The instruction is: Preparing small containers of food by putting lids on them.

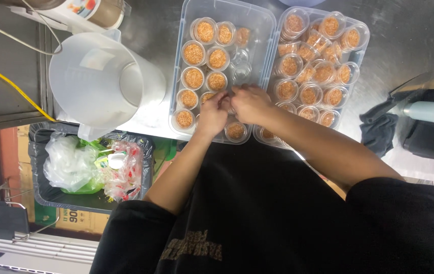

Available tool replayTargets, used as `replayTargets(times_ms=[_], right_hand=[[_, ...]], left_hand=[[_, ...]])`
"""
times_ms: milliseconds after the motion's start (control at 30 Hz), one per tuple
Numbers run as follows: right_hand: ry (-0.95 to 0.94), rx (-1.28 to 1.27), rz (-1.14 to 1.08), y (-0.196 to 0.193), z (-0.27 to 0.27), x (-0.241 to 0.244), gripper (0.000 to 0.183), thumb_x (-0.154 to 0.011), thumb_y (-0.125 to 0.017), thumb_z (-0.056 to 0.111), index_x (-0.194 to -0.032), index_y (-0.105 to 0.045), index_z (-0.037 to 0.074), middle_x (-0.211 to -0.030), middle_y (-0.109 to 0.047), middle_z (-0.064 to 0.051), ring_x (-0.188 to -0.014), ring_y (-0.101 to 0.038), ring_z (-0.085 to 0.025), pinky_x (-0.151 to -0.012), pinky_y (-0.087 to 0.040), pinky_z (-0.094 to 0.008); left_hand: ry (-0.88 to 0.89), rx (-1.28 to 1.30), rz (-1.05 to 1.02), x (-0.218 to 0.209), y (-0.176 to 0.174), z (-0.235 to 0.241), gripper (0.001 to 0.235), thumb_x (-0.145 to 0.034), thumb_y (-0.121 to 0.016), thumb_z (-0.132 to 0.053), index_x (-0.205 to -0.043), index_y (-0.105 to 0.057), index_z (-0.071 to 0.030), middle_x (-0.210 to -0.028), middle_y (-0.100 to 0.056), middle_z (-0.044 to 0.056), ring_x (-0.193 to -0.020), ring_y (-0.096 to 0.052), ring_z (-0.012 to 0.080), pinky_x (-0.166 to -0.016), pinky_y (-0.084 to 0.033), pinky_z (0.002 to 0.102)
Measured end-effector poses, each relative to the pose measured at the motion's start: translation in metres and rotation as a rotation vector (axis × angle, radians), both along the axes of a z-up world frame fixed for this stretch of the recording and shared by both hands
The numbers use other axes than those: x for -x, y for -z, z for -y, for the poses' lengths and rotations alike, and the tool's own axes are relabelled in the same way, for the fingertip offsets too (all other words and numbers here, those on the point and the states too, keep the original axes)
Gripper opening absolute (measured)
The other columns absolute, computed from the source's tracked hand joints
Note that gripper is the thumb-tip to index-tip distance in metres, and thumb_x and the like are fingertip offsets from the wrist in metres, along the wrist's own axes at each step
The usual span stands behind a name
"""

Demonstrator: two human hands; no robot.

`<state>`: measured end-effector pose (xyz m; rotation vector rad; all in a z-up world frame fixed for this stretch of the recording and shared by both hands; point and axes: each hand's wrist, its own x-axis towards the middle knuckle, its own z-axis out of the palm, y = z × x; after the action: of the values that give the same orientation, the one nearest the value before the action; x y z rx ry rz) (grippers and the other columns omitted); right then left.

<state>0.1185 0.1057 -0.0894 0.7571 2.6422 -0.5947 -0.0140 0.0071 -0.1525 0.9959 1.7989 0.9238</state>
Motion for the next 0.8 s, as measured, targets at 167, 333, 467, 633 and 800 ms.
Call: replayTargets(times_ms=[167,333,467,633,800], right_hand=[[0.009,-0.007,0.084,-0.014,0.0,0.006,0.03,-0.073,-0.077,0.018,-0.099,-0.075,0.004,-0.123,-0.064,-0.015,-0.117,-0.063,-0.035,-0.101,-0.051,-0.049],[0.03,0.035,0.077,-0.031,-0.011,0.003,0.056,-0.072,-0.082,0.028,-0.121,-0.066,0.006,-0.124,-0.062,-0.016,-0.114,-0.064,-0.037,-0.095,-0.054,-0.05],[0.161,0.146,0.027,-0.066,-0.031,-0.01,0.057,-0.076,-0.081,0.034,-0.125,-0.063,0.01,-0.124,-0.063,-0.014,-0.108,-0.067,-0.033,-0.086,-0.059,-0.047],[0.3,0.12,-0.18,-0.063,-0.036,-0.055,0.062,-0.071,-0.084,0.031,-0.126,-0.063,0.012,-0.117,-0.068,-0.013,-0.1,-0.07,-0.032,-0.084,-0.059,-0.045],[0.286,0.024,-0.498,-0.06,-0.033,-0.086,0.055,-0.07,-0.087,0.027,-0.118,-0.067,0.009,-0.111,-0.072,-0.012,-0.094,-0.072,-0.03,-0.082,-0.06,-0.042]], left_hand=[[-0.028,0.017,0.084,0.004,-0.012,-0.001,0.034,-0.097,-0.06,-0.014,-0.127,-0.067,0.001,-0.113,-0.077,0.017,-0.106,-0.075,0.0226,-0.094,-0.056,0.032],[-0.064,0.07,0.142,0.005,-0.012,0.0,0.031,-0.097,-0.062,-0.012,-0.125,-0.069,0.0,-0.113,-0.077,0.016,-0.103,-0.075,0.0208,-0.091,-0.056,0.031],[-0.052,-0.018,0.319,0.003,-0.029,-0.007,0.036,-0.098,-0.061,-0.008,-0.134,-0.065,-0.003,-0.122,-0.075,0.013,-0.11,-0.072,0.0158,-0.094,-0.057,0.028],[0.029,-0.043,0.695,-0.013,-0.026,-0.027,0.047,-0.093,-0.066,0.001,-0.139,-0.061,-0.002,-0.124,-0.074,0.011,-0.113,-0.072,0.0146,-0.094,-0.061,0.029],[0.33,0.047,0.335,-0.034,-0.052,-0.045,0.059,-0.09,-0.071,-0.004,-0.146,-0.055,-0.008,-0.116,-0.077,0.008,-0.098,-0.073,0.0134,-0.088,-0.059,0.027]])
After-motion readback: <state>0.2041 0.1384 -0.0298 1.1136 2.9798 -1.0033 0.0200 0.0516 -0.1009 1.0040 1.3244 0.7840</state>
